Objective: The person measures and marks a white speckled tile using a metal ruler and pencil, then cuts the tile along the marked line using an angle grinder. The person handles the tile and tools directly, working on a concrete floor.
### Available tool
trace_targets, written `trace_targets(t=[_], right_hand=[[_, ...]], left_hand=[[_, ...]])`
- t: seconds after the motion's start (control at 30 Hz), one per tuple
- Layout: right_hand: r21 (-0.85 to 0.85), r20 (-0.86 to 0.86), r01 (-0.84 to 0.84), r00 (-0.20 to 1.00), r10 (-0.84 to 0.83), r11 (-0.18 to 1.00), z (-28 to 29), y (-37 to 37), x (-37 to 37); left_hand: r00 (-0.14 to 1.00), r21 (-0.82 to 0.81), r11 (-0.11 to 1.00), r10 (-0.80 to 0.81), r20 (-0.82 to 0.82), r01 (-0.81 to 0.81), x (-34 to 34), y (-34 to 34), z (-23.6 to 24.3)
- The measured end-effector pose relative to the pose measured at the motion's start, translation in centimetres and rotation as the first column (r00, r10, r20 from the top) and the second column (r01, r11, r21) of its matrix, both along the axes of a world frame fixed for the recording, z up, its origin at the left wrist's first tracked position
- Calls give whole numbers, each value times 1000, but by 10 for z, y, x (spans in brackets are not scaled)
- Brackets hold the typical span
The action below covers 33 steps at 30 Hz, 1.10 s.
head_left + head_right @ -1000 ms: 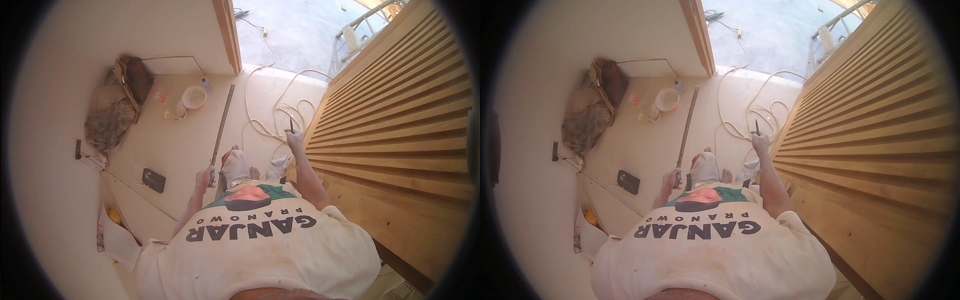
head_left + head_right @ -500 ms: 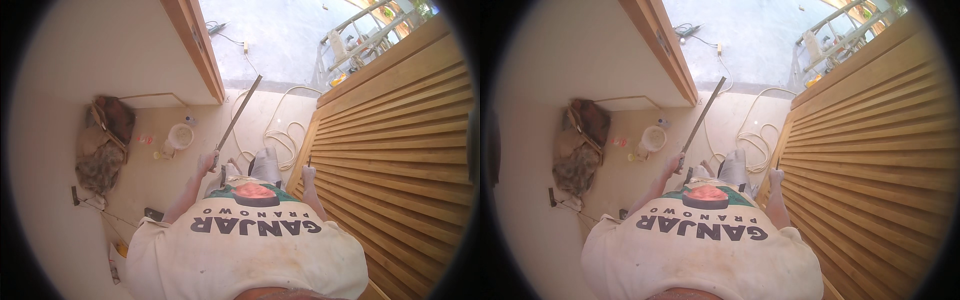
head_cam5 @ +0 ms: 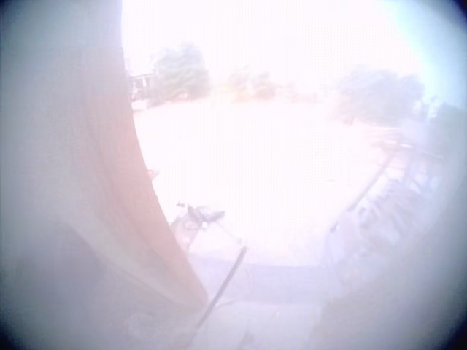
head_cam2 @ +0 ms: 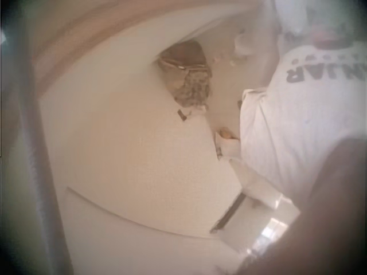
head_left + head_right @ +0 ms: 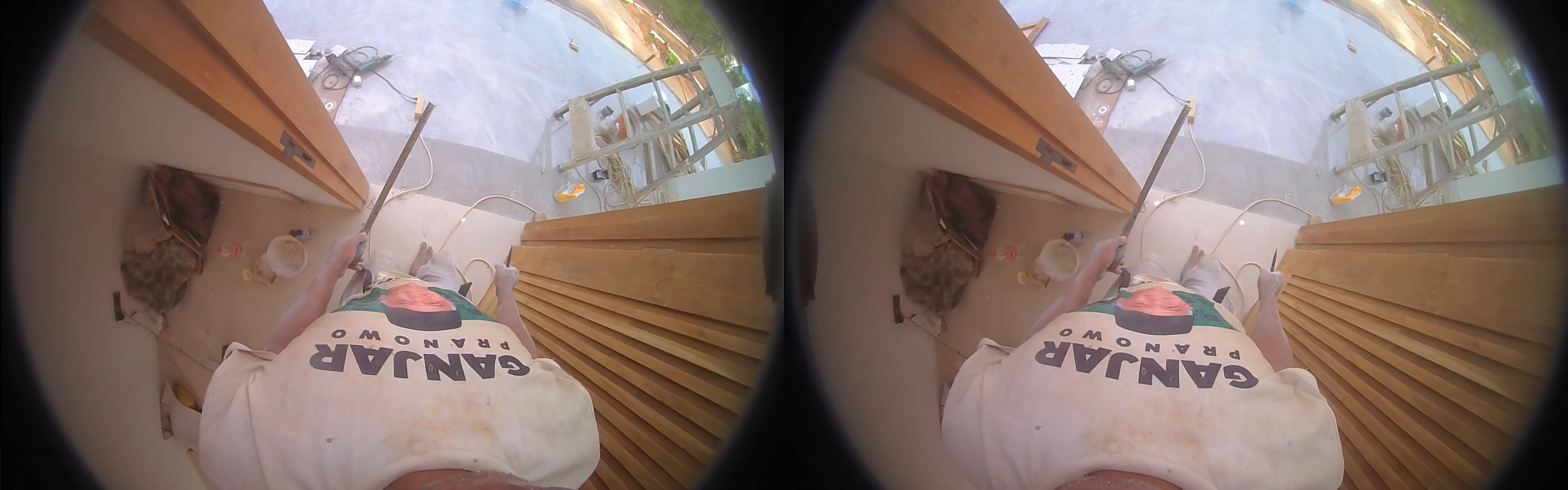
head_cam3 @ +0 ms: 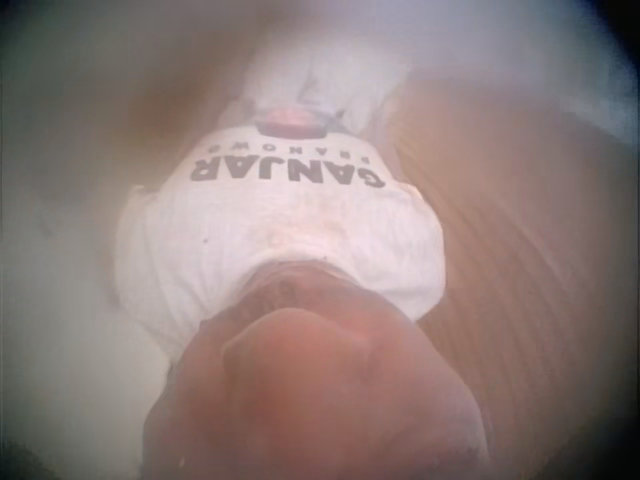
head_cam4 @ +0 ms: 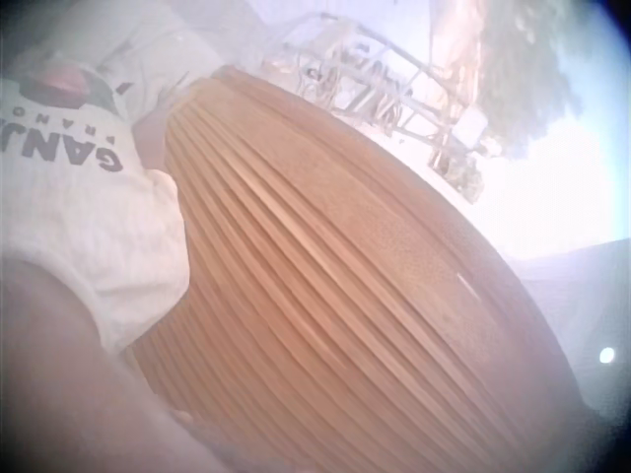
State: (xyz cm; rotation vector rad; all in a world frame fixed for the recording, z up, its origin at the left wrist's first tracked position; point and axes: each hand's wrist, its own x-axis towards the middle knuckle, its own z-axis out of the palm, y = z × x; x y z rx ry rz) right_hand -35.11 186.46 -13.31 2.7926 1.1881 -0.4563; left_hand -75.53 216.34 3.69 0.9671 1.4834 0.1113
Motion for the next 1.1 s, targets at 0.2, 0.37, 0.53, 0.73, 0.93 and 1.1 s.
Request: trace_targets(t=[0.2, 0.37, 0.53, 0.73, 0.93, 1.1], right_hand=[[302, -322, 541, 833, -450, 785, 71, 187, 150], [259, -535, 634, 722, -438, 729, 87, 299, 175], [260, -512, 605, 747, -424, 753, 39, 358, 183], [62, -614, 411, 734, -290, 910, 62, 419, 163], [16, -553, 268, 805, -215, 963, 62, 518, 199], [17, -476, 136, 872, -112, 991, 41, 622, 239]], left_hand=[[995, -51, 997, 70, 74, -66, 85, 67, 17], [994, -59, 993, 107, 2, -106, 119, 119, 13], [982, 24, 985, 171, 85, -174, 176, 210, 21], [946, 13, 951, 307, 103, -310, 182, 262, 11], [883, -47, 884, 467, 49, -465, 184, 300, 13], [774, -76, 776, 630, 66, -626, 191, 343, -10]])
